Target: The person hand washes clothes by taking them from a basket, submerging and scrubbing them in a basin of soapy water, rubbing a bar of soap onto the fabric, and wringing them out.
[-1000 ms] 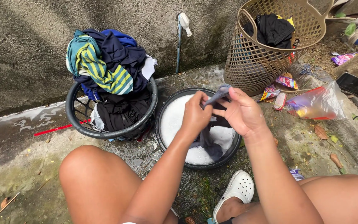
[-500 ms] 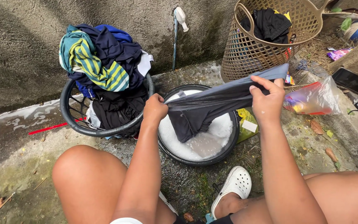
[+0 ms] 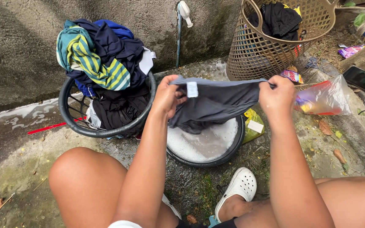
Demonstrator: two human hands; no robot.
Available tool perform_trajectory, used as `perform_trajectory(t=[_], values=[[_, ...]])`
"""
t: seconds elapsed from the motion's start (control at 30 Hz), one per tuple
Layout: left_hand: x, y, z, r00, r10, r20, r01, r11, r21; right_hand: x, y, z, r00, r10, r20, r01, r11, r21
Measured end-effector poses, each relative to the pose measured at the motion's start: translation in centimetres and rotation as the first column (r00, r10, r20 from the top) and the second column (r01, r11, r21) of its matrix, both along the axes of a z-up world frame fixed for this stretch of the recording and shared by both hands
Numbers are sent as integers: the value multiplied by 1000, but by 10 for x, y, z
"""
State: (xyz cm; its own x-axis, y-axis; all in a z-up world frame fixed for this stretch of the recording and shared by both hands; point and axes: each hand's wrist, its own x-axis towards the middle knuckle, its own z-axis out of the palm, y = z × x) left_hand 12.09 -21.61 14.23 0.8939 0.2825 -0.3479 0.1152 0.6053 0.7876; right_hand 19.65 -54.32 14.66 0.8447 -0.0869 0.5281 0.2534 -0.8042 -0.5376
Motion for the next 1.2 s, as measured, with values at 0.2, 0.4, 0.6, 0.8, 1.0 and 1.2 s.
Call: perform_trajectory(t=[0.2,0.4,0.6,0.8,1.0,1.2], values=[[51,40,-176,957,-287,51,223,833,506,47,1,-105,760,200,-618,411,589,696],[30,-1,-187,882,-219,-418,434,27,901,44,10,-313,796,42,-604,-41,999,15],[19,-49,-309,642,-122,-757,678,-369,636,-20,72,-336,671,59,-739,-271,947,-170],[12,-56,-352,658,-134,-741,724,-156,671,-38,60,-398,337,-22,-941,-298,946,-129],[12,-21,-337,590,-216,-778,806,215,552,-12,27,-406,209,16,-978,-63,998,2],[49,11,-279,944,-76,-320,314,495,810,26,34,-302,680,405,-611,194,704,683]])
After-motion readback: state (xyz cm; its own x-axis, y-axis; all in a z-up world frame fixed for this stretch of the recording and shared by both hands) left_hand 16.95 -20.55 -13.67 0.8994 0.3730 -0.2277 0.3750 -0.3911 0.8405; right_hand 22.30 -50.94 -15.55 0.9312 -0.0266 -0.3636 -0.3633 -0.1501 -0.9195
